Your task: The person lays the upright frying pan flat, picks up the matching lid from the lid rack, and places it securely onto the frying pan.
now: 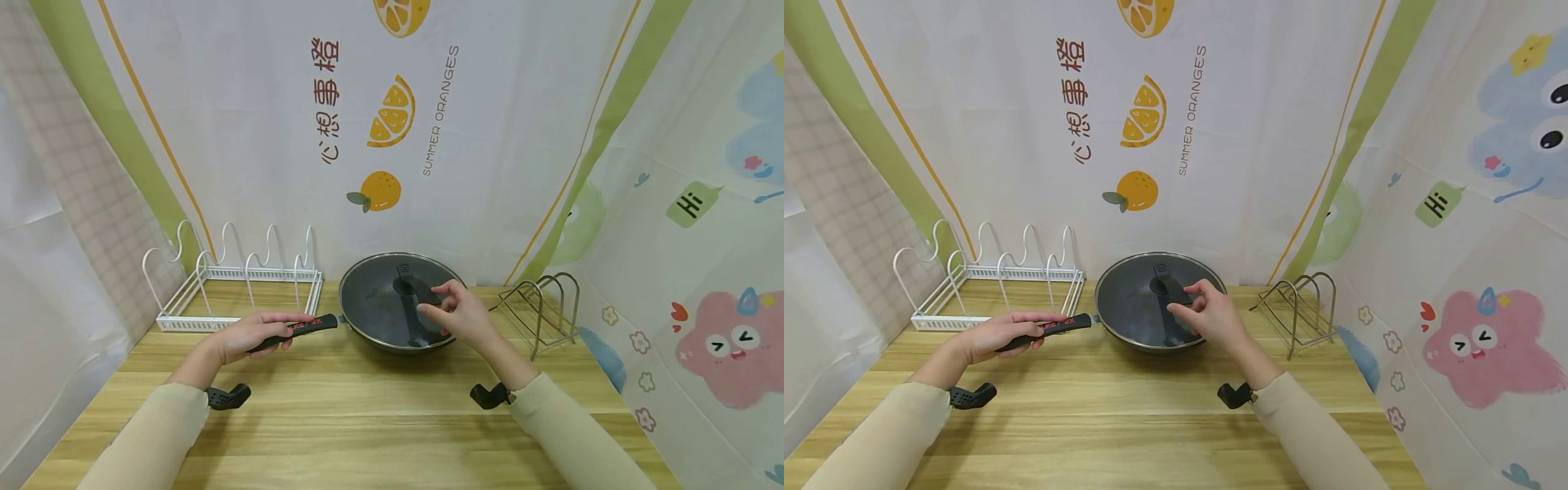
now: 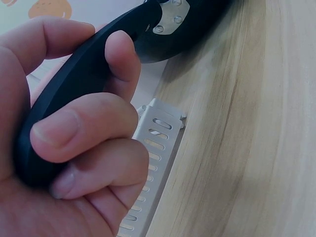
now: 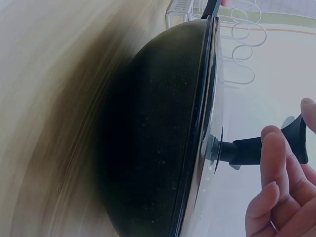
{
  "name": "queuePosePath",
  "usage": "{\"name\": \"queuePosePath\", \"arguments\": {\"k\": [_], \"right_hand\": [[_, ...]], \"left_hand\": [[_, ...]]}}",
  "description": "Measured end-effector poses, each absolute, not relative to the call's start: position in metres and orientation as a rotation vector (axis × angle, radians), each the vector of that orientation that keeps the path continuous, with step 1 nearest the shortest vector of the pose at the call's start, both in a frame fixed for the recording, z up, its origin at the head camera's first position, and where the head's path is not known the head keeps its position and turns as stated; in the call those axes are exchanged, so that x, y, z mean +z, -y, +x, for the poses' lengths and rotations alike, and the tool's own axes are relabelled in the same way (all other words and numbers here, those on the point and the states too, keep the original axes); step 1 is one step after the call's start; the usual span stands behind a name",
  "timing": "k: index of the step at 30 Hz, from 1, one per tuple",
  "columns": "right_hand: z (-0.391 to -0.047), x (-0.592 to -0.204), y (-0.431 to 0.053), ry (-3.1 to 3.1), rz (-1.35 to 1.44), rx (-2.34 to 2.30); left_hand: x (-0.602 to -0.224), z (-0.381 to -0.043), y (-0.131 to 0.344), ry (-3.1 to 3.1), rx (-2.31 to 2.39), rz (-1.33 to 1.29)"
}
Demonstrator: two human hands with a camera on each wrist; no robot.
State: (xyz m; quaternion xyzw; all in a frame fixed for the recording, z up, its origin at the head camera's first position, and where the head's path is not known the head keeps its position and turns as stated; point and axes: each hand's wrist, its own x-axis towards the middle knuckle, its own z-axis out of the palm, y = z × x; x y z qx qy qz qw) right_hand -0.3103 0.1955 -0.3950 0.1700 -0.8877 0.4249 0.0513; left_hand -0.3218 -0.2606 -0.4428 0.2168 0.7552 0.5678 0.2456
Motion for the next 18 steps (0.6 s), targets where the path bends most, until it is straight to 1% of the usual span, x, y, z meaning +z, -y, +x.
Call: {"name": "queuePosePath", "arguments": {"k": [18], "right_hand": [[-0.3095, -0.3975, -0.1857, 2.723, 0.5, 1.311]], "left_hand": [[-0.4429, -0.3215, 0.2604, -2.058, 1.552, 0.585]]}}
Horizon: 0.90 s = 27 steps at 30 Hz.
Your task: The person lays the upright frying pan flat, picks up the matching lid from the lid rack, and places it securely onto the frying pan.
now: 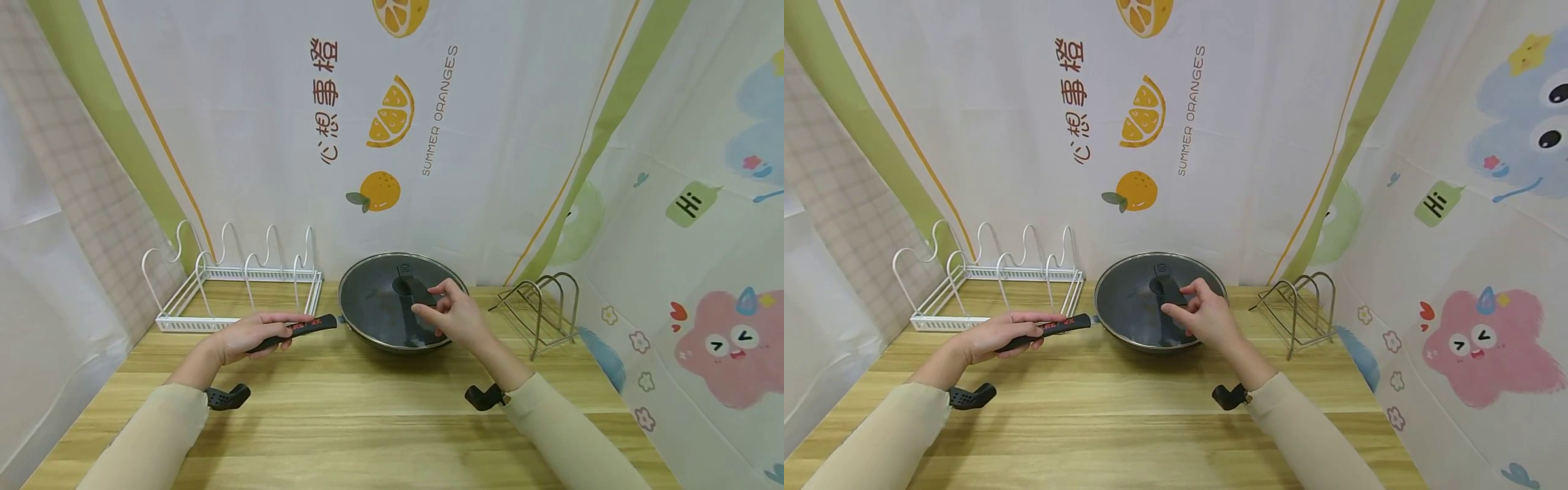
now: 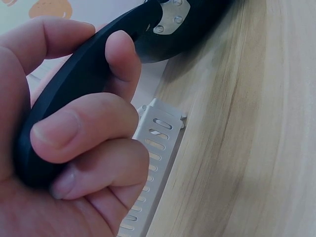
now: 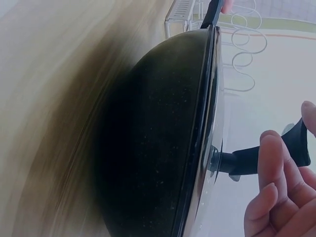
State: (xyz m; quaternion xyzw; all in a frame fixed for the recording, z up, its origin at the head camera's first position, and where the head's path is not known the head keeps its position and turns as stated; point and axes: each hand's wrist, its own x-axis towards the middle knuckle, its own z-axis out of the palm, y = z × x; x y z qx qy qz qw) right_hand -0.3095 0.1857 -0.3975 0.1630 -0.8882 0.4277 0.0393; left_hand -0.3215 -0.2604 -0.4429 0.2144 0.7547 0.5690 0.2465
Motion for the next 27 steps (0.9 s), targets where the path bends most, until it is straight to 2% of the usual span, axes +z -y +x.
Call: {"name": "queuePosePath", "arguments": {"k": [27], "right_hand": [[-0.312, -0.403, -0.193, 2.682, 0.666, 1.395]], "left_hand": [[-0.442, -0.322, 0.26, -2.065, 1.539, 0.583]]}}
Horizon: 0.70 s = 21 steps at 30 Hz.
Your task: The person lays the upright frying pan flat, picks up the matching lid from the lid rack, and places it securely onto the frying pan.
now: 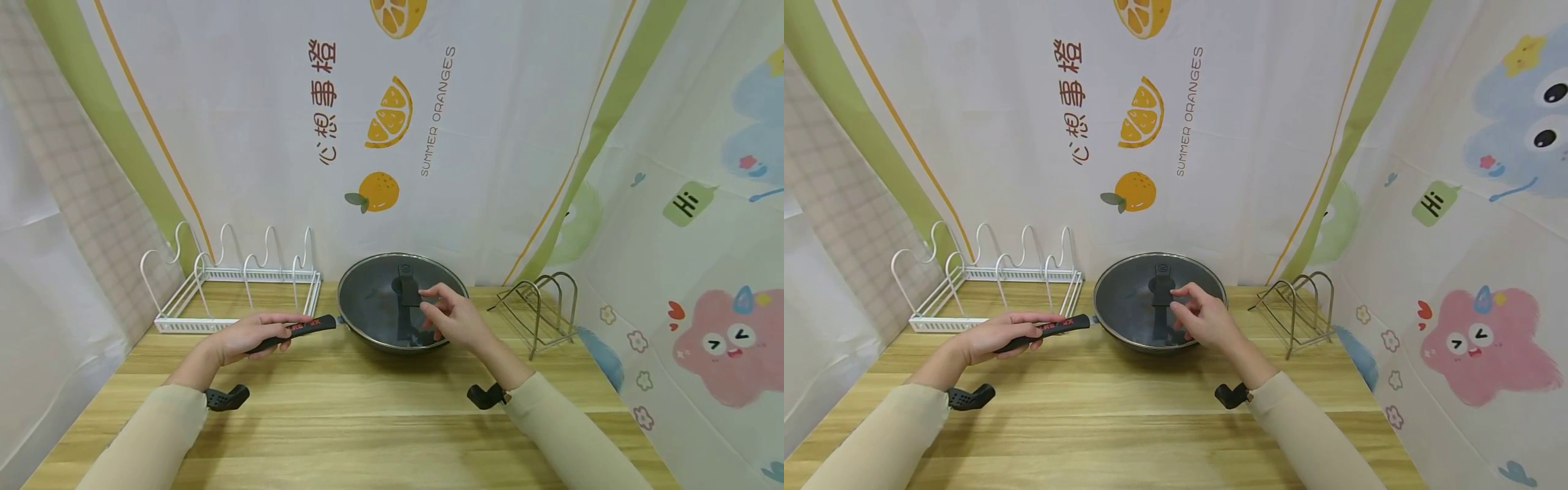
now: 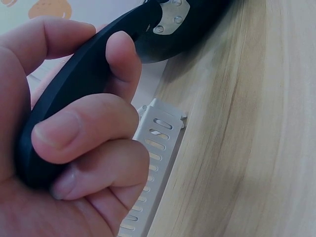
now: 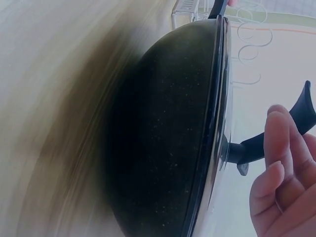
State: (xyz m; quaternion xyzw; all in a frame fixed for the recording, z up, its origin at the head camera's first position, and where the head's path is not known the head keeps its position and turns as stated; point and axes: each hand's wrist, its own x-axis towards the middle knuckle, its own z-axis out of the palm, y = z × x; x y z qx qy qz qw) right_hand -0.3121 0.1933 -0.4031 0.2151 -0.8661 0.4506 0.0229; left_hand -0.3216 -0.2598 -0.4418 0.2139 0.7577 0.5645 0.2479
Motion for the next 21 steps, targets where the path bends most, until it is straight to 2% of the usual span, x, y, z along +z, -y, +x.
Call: {"name": "queuePosePath", "arguments": {"k": [10, 21], "right_hand": [[-0.322, -0.405, -0.191, 2.582, 0.766, 1.23], [-0.331, -0.404, -0.191, 2.617, 0.83, 1.346]], "left_hand": [[-0.442, -0.322, 0.26, -2.072, 1.528, 0.569], [-0.441, -0.321, 0.26, -2.066, 1.536, 0.575]]}}
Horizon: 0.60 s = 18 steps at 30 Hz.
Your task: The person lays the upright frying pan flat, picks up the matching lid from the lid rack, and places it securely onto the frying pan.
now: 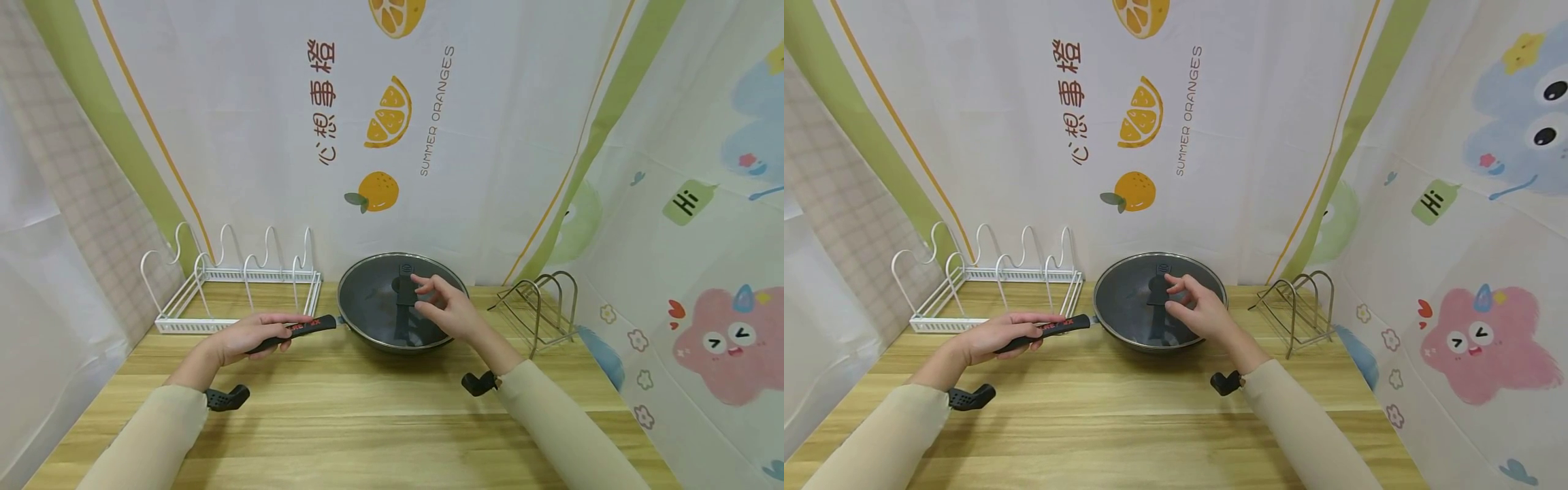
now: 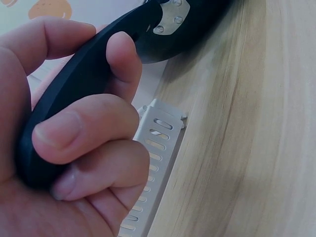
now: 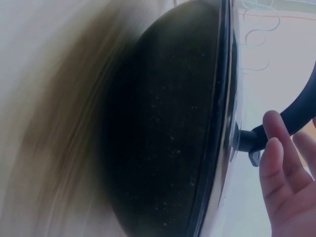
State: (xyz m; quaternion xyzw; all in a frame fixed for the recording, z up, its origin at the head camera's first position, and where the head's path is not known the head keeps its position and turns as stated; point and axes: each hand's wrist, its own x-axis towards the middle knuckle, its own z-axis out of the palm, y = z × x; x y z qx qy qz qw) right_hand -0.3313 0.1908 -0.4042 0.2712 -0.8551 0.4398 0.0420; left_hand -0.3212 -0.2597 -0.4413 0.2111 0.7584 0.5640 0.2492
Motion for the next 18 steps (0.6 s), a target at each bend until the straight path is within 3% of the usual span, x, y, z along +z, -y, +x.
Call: {"name": "queuePosePath", "arguments": {"k": [12, 18], "right_hand": [[-0.343, -0.405, -0.192, 2.675, 0.861, 1.486], [-0.346, -0.408, -0.191, 2.678, 1.016, 1.416]], "left_hand": [[-0.44, -0.321, 0.26, -2.076, 1.533, 0.578], [-0.441, -0.321, 0.259, -2.056, 1.549, 0.55]]}}
